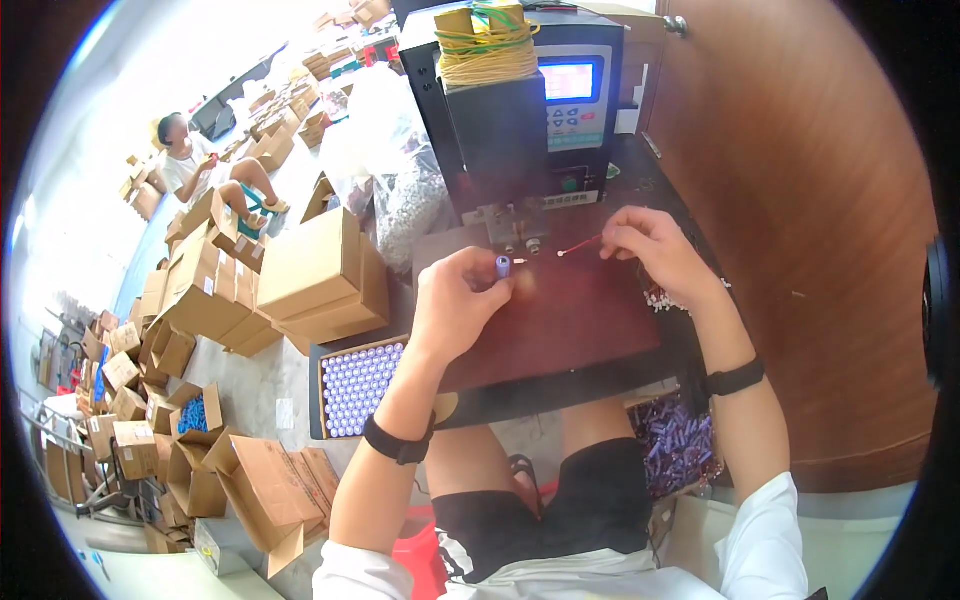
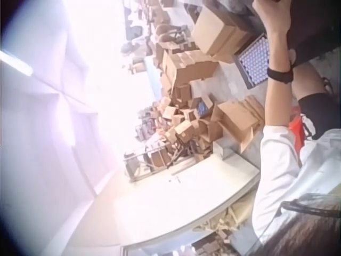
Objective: The person removes a battery from a box, picks up a wire, and places both into a spot welder to attach the wire to the terminal. After welding, the person sets the battery aside and repeats the process with more batteries.
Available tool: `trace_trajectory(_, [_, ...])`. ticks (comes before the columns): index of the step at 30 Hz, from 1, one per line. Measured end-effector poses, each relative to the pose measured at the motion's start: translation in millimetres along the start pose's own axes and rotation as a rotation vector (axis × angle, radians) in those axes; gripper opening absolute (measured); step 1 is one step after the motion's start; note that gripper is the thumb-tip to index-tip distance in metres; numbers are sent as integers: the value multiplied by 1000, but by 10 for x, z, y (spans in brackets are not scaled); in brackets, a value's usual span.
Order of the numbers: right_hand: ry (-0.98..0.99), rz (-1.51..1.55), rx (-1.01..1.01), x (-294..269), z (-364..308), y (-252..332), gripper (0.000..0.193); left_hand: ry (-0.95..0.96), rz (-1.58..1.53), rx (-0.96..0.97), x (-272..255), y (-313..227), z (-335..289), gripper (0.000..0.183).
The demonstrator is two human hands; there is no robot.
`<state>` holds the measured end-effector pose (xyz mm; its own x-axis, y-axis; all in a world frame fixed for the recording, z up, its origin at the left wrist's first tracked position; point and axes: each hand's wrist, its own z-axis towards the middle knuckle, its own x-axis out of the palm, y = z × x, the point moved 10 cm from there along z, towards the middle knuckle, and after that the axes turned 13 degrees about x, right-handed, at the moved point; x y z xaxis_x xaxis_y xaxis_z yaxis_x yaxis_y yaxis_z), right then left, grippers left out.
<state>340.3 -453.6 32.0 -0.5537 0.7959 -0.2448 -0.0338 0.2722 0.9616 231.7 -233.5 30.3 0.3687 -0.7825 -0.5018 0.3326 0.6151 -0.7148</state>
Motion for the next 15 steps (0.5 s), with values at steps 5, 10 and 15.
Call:
trace_trajectory(5, [30,18,60,-34,130,-55,19,52,-78,-61,181,-6,91,26])
trace_trajectory(10, [36,3,73,0,154,11,15,8,-46,7,165,35,103,23])
trace_trajectory(15, [22,20,80,-21,183,-31,14,24,-68,-26,189,59,93,22])
